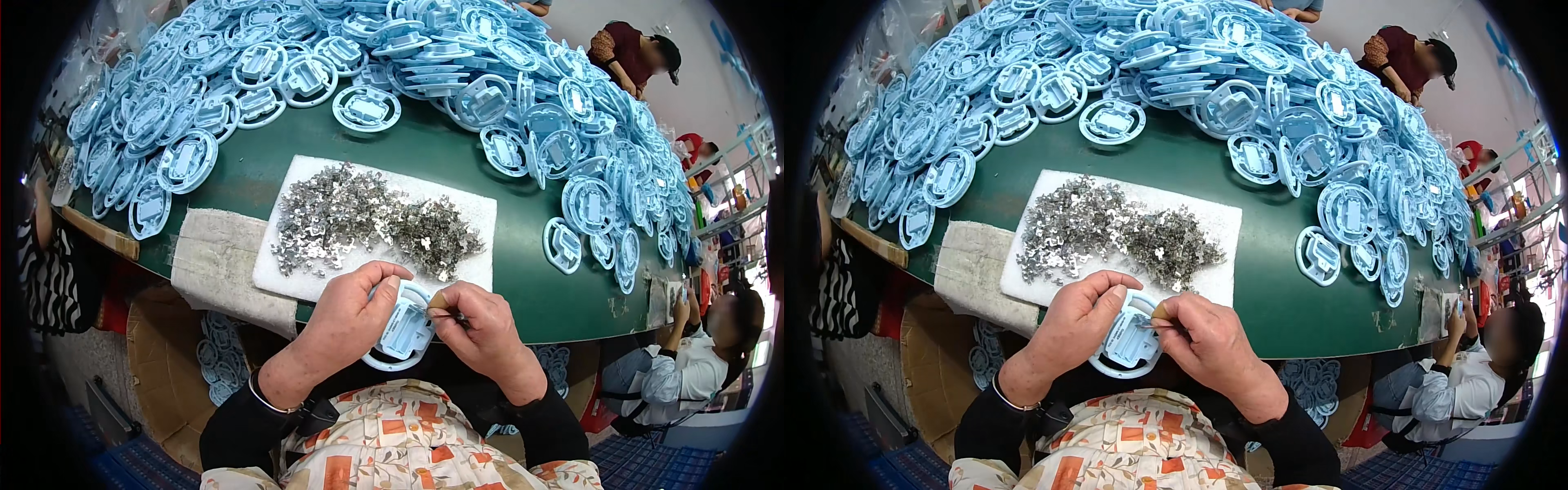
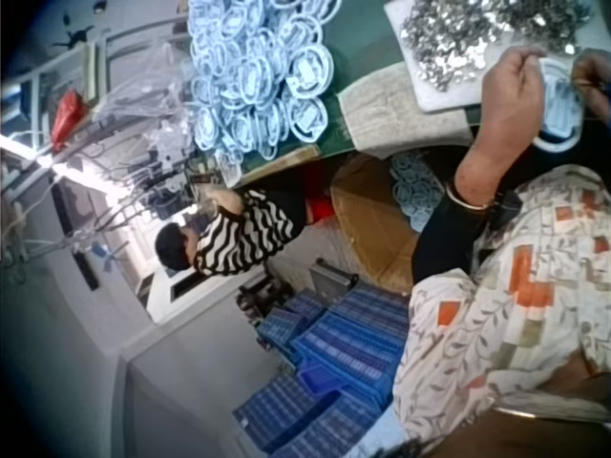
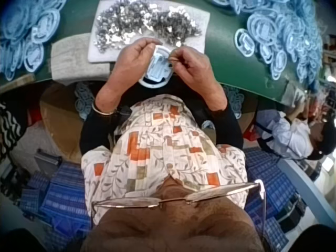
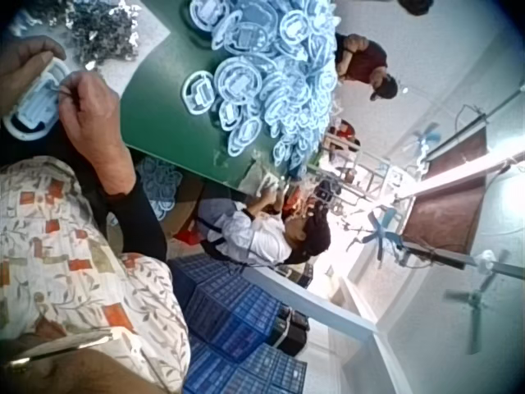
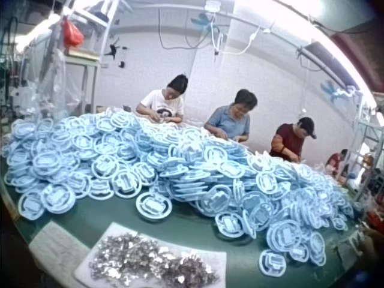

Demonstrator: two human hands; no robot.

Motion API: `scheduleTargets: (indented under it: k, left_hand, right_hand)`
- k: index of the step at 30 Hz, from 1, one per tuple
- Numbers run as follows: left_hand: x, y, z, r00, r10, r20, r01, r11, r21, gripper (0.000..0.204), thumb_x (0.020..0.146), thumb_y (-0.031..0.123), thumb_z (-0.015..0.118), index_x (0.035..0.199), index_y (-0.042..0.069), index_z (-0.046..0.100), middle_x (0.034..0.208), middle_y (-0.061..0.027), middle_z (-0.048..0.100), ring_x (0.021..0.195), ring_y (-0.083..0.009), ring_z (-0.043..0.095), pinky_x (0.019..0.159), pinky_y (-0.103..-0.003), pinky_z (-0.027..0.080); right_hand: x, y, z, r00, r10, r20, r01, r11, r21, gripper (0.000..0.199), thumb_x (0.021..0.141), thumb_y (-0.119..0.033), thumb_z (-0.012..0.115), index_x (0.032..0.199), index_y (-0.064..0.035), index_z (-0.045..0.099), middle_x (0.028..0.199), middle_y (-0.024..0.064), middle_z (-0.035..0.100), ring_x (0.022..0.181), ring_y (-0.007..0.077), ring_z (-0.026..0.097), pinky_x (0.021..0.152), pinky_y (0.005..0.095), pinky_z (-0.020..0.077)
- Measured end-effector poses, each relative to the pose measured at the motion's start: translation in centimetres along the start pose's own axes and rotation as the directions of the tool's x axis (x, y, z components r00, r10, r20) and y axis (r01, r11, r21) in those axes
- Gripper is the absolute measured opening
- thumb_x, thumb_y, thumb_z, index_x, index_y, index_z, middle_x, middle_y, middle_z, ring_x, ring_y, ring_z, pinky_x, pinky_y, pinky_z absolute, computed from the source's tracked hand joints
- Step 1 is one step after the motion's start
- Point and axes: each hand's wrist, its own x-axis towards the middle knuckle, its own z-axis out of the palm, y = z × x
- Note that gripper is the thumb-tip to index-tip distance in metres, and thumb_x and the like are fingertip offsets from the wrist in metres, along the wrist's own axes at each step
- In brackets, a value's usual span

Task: The person repeatedly picks up light-blue plastic rings and uses a small pointed tool to press or adjust internal components. They handle the parts one at a time, occasionally placing finished units back onto the table among many similar items.

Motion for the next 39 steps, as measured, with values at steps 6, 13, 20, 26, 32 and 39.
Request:
scheduleTargets:
  k: [6, 13, 20, 26, 32, 39]
  left_hand:
    - [0.3, 0.2, 0.5, 0.999, 0.028, -0.041, -0.025, 0.997, 0.074, 0.026, 0.106, 0.016, 0.050, 0.119, -0.003, 0.064, 0.088, -0.0018, 0.068, 0.076, -0.0046, 0.059, 0.067, -0.024, 0.050]
    - [0.3, 0.5, 0.6, 0.999, -0.048, -0.021, 0.051, 0.992, 0.113, 0.026, 0.102, 0.015, 0.060, 0.119, -0.004, 0.064, 0.087, -0.0065, 0.071, 0.076, -0.0062, 0.061, 0.065, -0.025, 0.051]
    - [0.0, 0.9, 0.6, 0.999, 0.023, -0.027, -0.019, 0.990, 0.141, 0.028, 0.101, 0.017, 0.061, 0.121, -0.002, 0.065, 0.086, -0.0099, 0.073, 0.076, -0.0081, 0.064, 0.066, -0.026, 0.052]
    - [0.2, 0.4, 0.3, 0.998, 0.051, -0.027, -0.044, 0.978, 0.204, 0.028, 0.105, 0.019, 0.055, 0.122, -0.001, 0.065, 0.080, -0.0067, 0.070, 0.071, -0.0077, 0.060, 0.063, -0.028, 0.050]
    - [0.3, 0.6, 0.2, 0.999, 0.027, -0.026, -0.021, 0.976, 0.215, 0.028, 0.105, 0.019, 0.054, 0.121, -0.001, 0.066, 0.073, -0.0031, 0.064, 0.066, -0.0069, 0.054, 0.060, -0.027, 0.047]
    - [0.4, 0.1, 0.2, 0.998, 0.041, -0.043, -0.031, 0.979, 0.200, 0.029, 0.105, 0.020, 0.054, 0.121, -0.001, 0.066, 0.073, -0.0027, 0.064, 0.067, -0.0070, 0.055, 0.061, -0.027, 0.047]
  right_hand:
    - [0.2, 0.8, -0.2, 0.999, 0.018, 0.042, -0.016, 0.999, -0.031, 0.013, 0.083, 0.000, 0.071, 0.093, -0.0030, 0.062, 0.080, 0.0103, 0.064, 0.068, 0.0269, 0.066, 0.059, 0.0355, 0.0520]
    - [1.3, -0.3, -1.0, 0.990, 0.057, 0.126, -0.032, 0.981, -0.192, 0.012, 0.085, -0.006, 0.070, 0.092, -0.0047, 0.061, 0.081, 0.0099, 0.065, 0.068, 0.0317, 0.065, 0.060, 0.0391, 0.0518]
    - [1.2, -1.6, -1.5, 0.921, 0.380, 0.083, -0.376, 0.925, -0.056, 0.013, 0.091, -0.010, 0.069, 0.101, -0.0039, 0.064, 0.083, 0.0120, 0.067, 0.070, 0.0321, 0.067, 0.062, 0.0404, 0.0532]
    - [-1.6, 0.4, -0.5, 0.998, 0.068, 0.000, -0.067, 0.994, -0.085, 0.030, 0.091, -0.007, 0.068, 0.121, -0.0080, 0.067, 0.080, 0.0103, 0.067, 0.066, 0.0292, 0.066, 0.058, 0.0386, 0.0533]
    - [-1.0, -0.8, 0.2, 0.994, 0.025, 0.107, -0.001, 0.977, -0.212, 0.042, 0.086, 0.002, 0.069, 0.127, -0.0059, 0.066, 0.082, 0.0130, 0.068, 0.066, 0.0295, 0.068, 0.059, 0.0363, 0.0543]
    - [-1.3, -1.1, -0.1, 0.983, 0.067, 0.169, -0.029, 0.975, -0.220, 0.042, 0.087, 0.001, 0.068, 0.129, -0.0018, 0.064, 0.082, 0.0166, 0.069, 0.068, 0.0315, 0.069, 0.062, 0.0364, 0.0556]
